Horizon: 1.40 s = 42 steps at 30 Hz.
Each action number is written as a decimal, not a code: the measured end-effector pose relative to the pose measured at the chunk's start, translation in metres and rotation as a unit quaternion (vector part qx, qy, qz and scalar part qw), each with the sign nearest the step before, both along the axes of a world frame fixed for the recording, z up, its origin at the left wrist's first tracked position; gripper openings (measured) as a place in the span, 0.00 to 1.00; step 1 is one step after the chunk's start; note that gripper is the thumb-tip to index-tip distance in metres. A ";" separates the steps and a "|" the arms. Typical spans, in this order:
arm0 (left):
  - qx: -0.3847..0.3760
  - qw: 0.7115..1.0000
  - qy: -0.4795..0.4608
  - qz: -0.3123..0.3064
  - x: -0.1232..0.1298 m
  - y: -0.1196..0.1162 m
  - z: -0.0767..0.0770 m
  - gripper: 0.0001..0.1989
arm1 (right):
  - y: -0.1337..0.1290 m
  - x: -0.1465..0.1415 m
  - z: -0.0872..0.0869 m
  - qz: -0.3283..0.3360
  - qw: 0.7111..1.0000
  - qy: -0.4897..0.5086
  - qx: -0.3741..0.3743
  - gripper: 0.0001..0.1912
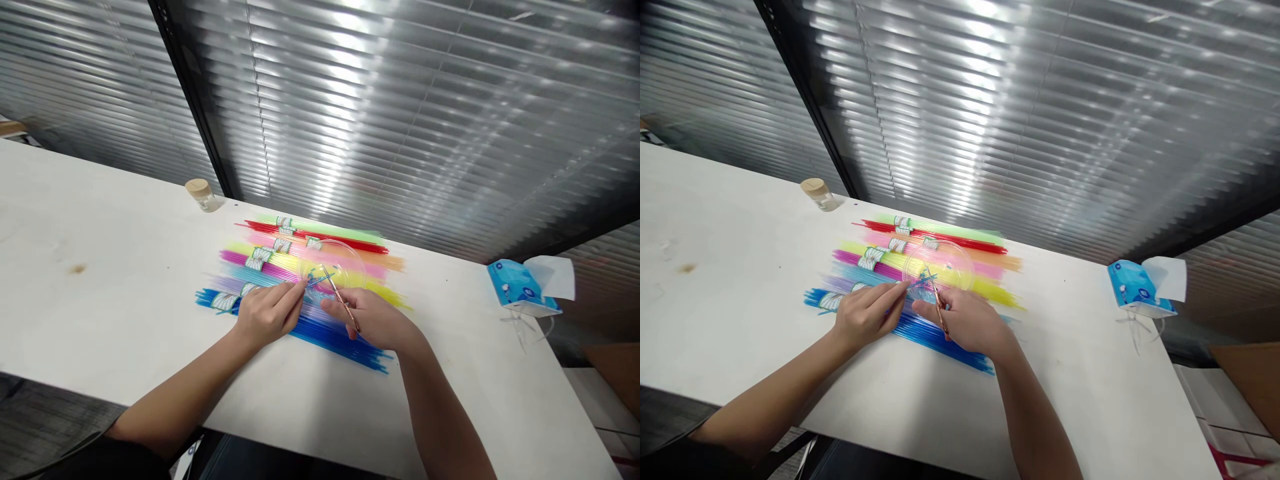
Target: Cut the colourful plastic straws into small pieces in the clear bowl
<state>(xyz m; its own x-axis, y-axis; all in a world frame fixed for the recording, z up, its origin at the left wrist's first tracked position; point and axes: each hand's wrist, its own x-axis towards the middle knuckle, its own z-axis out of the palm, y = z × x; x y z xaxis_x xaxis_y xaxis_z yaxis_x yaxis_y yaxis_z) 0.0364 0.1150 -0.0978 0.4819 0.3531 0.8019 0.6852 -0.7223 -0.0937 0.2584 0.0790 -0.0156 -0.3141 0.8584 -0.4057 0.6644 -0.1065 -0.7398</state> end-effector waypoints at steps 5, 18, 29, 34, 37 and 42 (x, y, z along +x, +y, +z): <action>0.001 1.000 0.001 0.001 0.000 0.000 -0.001 0.15 | 0.000 0.000 0.000 -0.002 1.000 0.001 -0.003 0.27; 0.003 1.000 0.012 0.010 0.000 0.000 0.000 0.12 | 0.001 0.000 0.000 0.004 1.000 0.004 -0.010 0.26; -0.007 1.000 0.008 0.006 -0.001 0.002 -0.003 0.15 | 0.002 0.001 -0.002 0.014 1.000 -0.001 0.015 0.28; -0.021 1.000 0.012 0.013 -0.001 0.003 -0.006 0.16 | 0.001 0.001 0.000 0.003 1.000 0.000 0.009 0.30; -0.027 0.999 0.008 0.015 -0.001 0.002 -0.006 0.16 | 0.001 0.000 0.003 -0.010 1.000 -0.004 -0.011 0.31; -0.046 0.999 -0.018 0.013 0.000 0.001 -0.006 0.15 | 0.001 -0.001 0.004 0.015 0.999 -0.025 -0.015 0.31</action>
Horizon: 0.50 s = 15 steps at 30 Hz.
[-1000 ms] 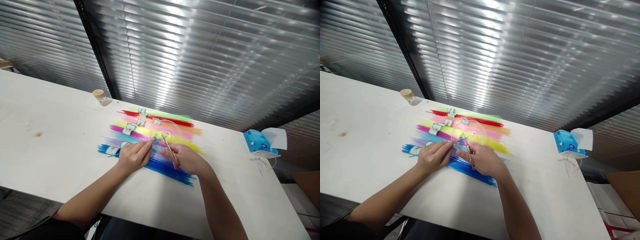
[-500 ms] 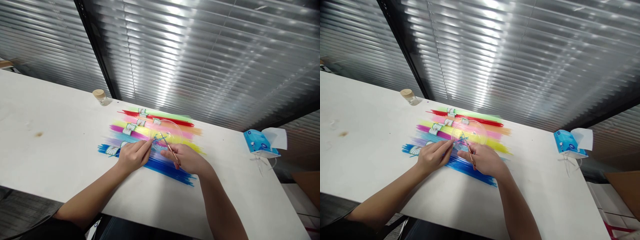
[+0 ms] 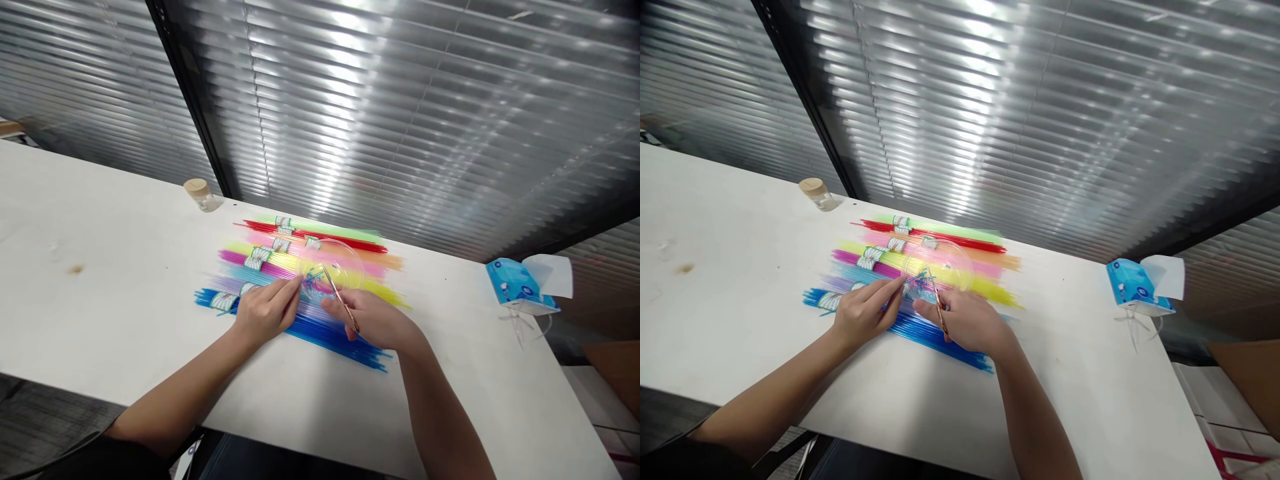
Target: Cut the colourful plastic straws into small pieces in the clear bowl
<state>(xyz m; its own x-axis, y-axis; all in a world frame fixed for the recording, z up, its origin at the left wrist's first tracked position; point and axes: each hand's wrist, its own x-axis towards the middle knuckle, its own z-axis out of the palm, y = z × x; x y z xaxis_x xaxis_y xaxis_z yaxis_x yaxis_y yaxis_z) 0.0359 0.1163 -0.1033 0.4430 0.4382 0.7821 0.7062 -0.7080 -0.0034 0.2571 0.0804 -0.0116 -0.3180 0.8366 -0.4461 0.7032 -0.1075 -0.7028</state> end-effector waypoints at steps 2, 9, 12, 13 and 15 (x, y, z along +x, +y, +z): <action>-0.006 1.000 -0.007 -0.002 0.001 0.000 0.001 0.14 | -0.001 0.000 0.000 0.010 1.000 -0.010 0.009 0.31; -0.008 1.000 -0.016 0.003 0.001 -0.002 0.003 0.13 | -0.003 -0.003 0.003 0.016 0.999 -0.021 0.020 0.30; -0.013 1.000 -0.009 -0.019 0.000 -0.002 0.002 0.13 | -0.003 -0.005 0.004 0.024 0.999 -0.015 0.021 0.30; -0.013 0.999 -0.007 -0.029 0.000 -0.002 0.001 0.14 | -0.003 -0.005 0.004 0.027 0.999 -0.012 0.021 0.30; -0.013 0.999 -0.004 -0.048 0.000 -0.001 0.001 0.14 | -0.002 -0.006 0.003 0.029 0.999 -0.006 0.021 0.30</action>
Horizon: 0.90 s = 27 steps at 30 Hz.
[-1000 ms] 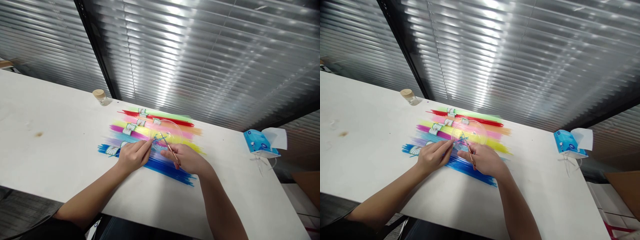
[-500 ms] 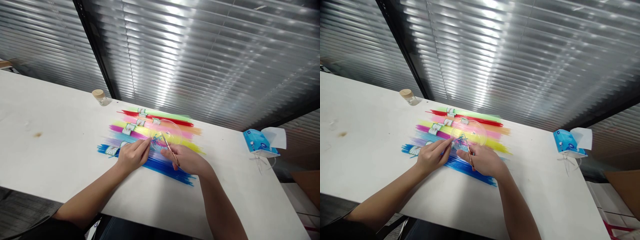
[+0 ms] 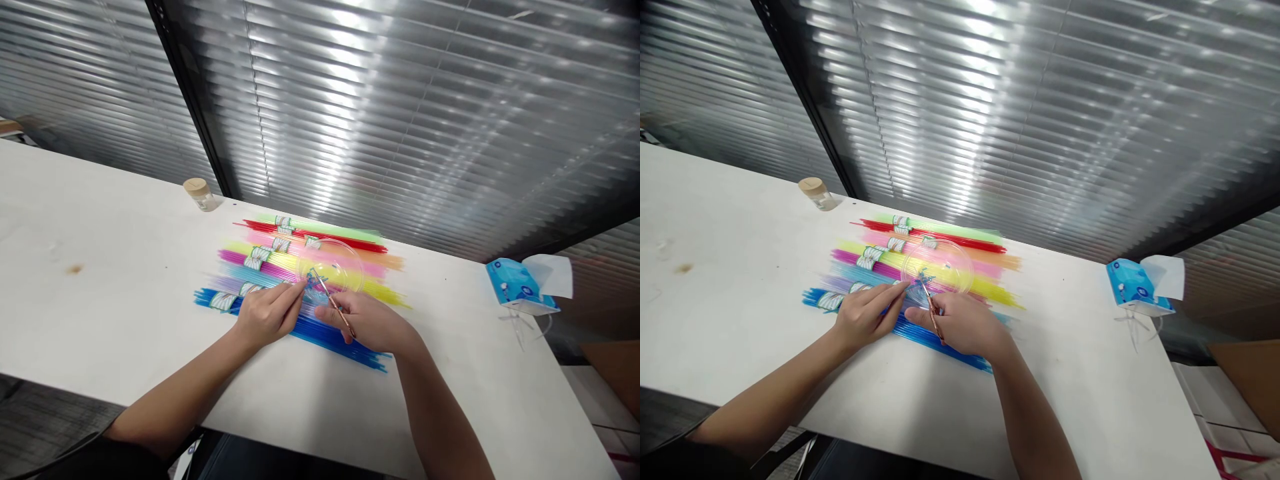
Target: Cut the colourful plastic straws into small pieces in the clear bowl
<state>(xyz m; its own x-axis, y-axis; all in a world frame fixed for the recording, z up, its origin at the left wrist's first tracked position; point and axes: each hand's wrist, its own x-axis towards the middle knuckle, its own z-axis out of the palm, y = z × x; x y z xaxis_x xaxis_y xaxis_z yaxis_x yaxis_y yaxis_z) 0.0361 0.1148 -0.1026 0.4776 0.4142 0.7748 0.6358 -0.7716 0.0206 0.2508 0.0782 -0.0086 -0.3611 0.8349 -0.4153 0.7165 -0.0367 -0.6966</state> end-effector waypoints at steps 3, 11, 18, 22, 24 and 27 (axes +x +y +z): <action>-0.001 1.000 -0.004 -0.014 0.000 0.000 0.000 0.14 | 0.001 0.000 -0.002 -0.001 1.000 0.006 0.000 0.30; 0.001 1.000 0.000 -0.014 -0.001 0.001 0.002 0.14 | 0.000 0.000 -0.002 -0.008 1.000 0.015 0.011 0.30; -0.001 1.000 0.000 -0.012 0.000 0.001 0.000 0.15 | 0.001 0.000 -0.001 -0.001 1.000 0.020 0.012 0.30; -0.008 1.000 -0.007 0.004 0.001 0.000 0.000 0.18 | 0.001 0.001 0.000 -0.001 1.000 0.014 0.018 0.30; -0.007 1.000 -0.015 0.019 0.002 0.000 0.001 0.20 | 0.001 0.002 0.000 -0.006 1.000 0.011 0.020 0.30; 0.013 0.998 -0.016 0.055 0.001 0.001 0.003 0.20 | 0.002 0.006 -0.002 -0.018 0.999 0.011 0.027 0.30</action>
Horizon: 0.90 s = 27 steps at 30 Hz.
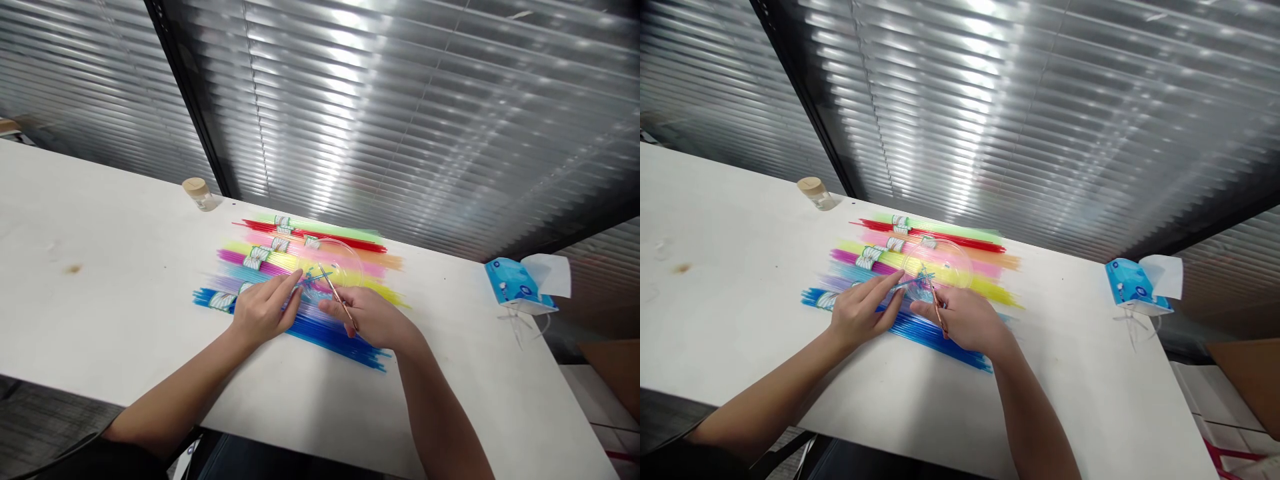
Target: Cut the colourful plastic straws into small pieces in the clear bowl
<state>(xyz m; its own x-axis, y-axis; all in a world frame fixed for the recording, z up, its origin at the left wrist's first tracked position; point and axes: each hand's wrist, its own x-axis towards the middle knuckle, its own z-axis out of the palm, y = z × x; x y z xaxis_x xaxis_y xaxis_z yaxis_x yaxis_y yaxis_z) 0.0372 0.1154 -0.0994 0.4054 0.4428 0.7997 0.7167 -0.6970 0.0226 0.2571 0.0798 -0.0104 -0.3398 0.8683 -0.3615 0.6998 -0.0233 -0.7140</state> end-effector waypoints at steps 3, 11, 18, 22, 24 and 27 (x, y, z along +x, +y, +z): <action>0.018 1.000 0.003 0.024 -0.002 0.001 0.001 0.17 | 0.000 0.004 -0.001 -0.016 1.000 0.009 -0.005 0.30; -0.003 1.000 0.017 -0.004 -0.002 0.000 0.000 0.15 | 0.001 0.005 -0.003 -0.030 0.999 0.032 -0.011 0.30; -0.008 1.000 0.014 0.001 -0.002 0.000 0.000 0.13 | 0.000 0.004 0.001 -0.063 0.997 0.027 -0.036 0.32; -0.011 1.000 0.011 0.002 -0.002 0.000 -0.002 0.13 | -0.001 0.004 0.002 -0.068 0.996 0.023 -0.045 0.34; -0.015 1.000 0.010 0.002 -0.002 0.000 -0.003 0.13 | -0.001 0.004 0.001 -0.071 0.996 0.022 -0.046 0.33; -0.020 1.000 0.011 -0.001 -0.002 0.000 -0.003 0.13 | -0.001 0.004 0.001 -0.074 0.996 0.021 -0.048 0.33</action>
<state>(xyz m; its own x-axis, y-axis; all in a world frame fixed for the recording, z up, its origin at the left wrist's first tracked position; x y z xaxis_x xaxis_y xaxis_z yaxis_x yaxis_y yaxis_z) 0.0356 0.1157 -0.1025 0.4235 0.4739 0.7721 0.7155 -0.6977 0.0359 0.2608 0.0789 -0.0098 -0.2282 0.8715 -0.4340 0.6532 -0.1935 -0.7321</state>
